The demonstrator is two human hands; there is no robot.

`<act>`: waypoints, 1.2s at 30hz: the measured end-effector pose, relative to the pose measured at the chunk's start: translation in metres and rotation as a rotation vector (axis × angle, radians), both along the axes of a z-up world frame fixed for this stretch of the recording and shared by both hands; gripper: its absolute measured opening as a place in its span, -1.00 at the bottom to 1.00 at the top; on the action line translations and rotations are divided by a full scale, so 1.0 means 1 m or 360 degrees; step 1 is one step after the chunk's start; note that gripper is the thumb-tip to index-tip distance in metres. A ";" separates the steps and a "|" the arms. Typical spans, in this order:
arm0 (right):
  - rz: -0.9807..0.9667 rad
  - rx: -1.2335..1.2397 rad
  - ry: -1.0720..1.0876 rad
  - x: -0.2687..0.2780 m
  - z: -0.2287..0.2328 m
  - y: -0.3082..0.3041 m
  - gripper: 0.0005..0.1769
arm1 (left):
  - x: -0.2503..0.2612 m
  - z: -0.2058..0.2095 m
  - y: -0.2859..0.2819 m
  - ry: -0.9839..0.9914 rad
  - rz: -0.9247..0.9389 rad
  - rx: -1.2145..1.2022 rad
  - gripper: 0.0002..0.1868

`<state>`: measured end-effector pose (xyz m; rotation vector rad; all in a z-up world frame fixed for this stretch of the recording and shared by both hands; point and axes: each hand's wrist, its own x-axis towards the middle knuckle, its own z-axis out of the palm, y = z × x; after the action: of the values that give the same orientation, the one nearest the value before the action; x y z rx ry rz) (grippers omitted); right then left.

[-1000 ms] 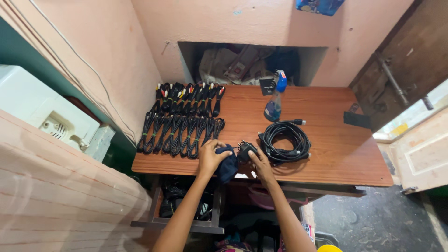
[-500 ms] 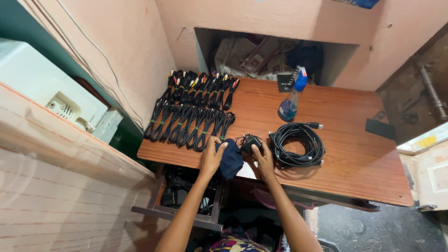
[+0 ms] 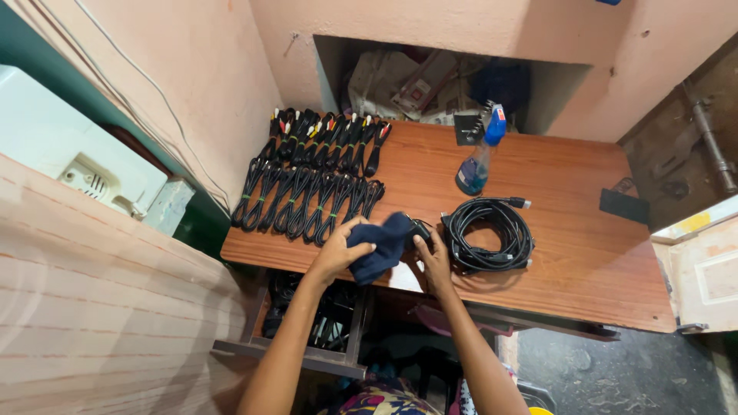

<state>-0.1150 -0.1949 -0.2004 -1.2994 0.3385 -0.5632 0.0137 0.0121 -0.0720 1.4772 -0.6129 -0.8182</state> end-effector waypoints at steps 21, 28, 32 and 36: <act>-0.0147 -0.0366 0.0126 0.001 0.017 0.006 -0.72 | -0.019 0.001 -0.090 -0.1805 0.0324 0.0347 -0.70; -0.0070 -0.0183 0.0284 0.003 -0.005 -0.002 -0.75 | -0.017 -0.021 -0.092 -0.1419 0.0463 0.0257 -0.81; -0.0031 -0.0059 0.0219 0.002 0.005 0.001 -0.73 | -0.011 -0.040 -0.081 -0.1365 0.0448 0.0311 -0.77; -0.0009 0.0073 0.0147 0.002 0.014 0.004 -0.70 | -0.005 -0.056 -0.071 -0.1149 0.0464 0.0350 -0.73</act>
<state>-0.1135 -0.1913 -0.1866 -1.2828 0.4295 -0.4985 0.0087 -0.0586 -0.1276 2.0203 -0.8241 -0.1032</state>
